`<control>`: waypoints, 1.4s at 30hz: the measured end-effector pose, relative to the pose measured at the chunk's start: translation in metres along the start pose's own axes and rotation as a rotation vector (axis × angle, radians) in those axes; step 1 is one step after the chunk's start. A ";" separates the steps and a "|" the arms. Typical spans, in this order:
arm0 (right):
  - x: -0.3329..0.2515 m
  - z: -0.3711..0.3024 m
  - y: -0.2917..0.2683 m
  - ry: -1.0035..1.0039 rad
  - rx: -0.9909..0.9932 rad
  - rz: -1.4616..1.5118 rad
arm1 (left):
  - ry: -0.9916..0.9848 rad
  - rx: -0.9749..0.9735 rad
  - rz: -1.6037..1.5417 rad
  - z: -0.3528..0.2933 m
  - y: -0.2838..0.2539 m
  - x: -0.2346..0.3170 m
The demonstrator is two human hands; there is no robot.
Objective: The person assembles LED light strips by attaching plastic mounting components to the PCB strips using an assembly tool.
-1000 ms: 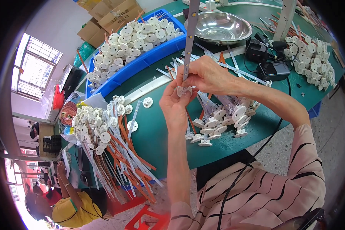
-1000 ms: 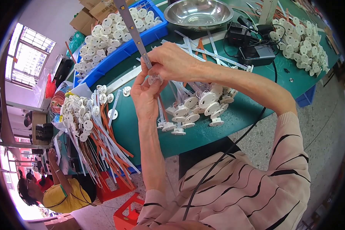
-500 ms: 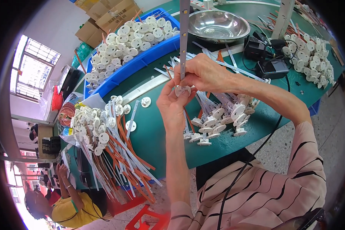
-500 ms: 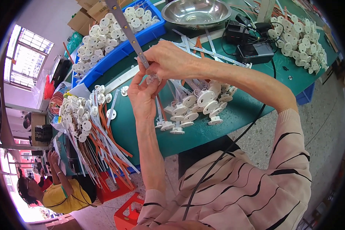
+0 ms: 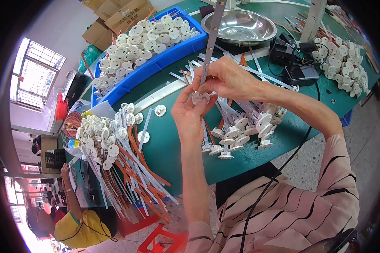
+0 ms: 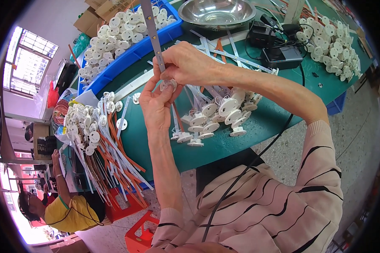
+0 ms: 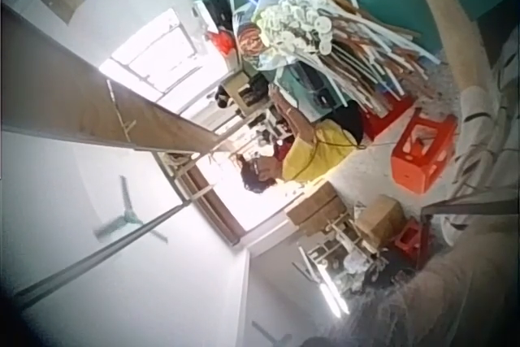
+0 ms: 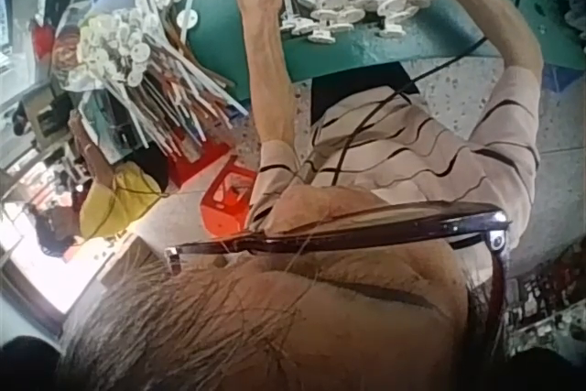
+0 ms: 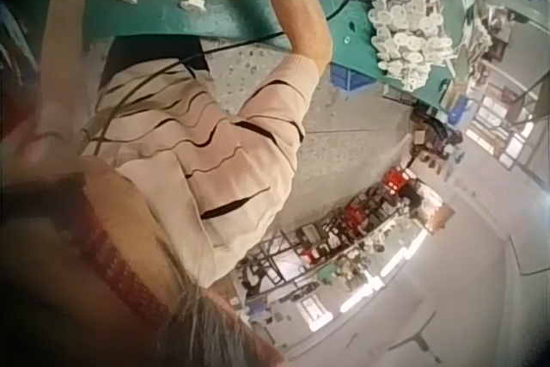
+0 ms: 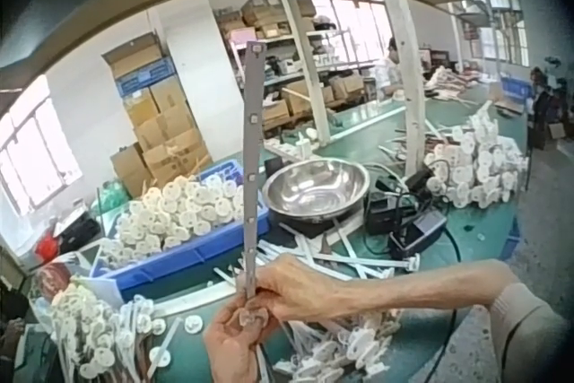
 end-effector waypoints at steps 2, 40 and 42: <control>0.000 0.000 0.000 -0.022 0.009 -0.001 | -0.007 0.004 0.007 0.000 0.001 0.001; 0.005 0.002 0.007 -0.057 0.005 -0.033 | 0.021 0.049 0.083 -0.002 0.001 0.002; 0.007 0.003 0.008 -0.072 0.012 -0.043 | 0.031 0.075 0.112 -0.003 0.002 0.002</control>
Point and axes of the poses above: each hand's wrist, its own z-axis towards the middle knuckle, its own y-axis out of the palm, x = y × z, the point moved 2 cm from there along z, towards the middle knuckle, and after that the axes turned 4 degrees about -x, right-handed, at the moved point
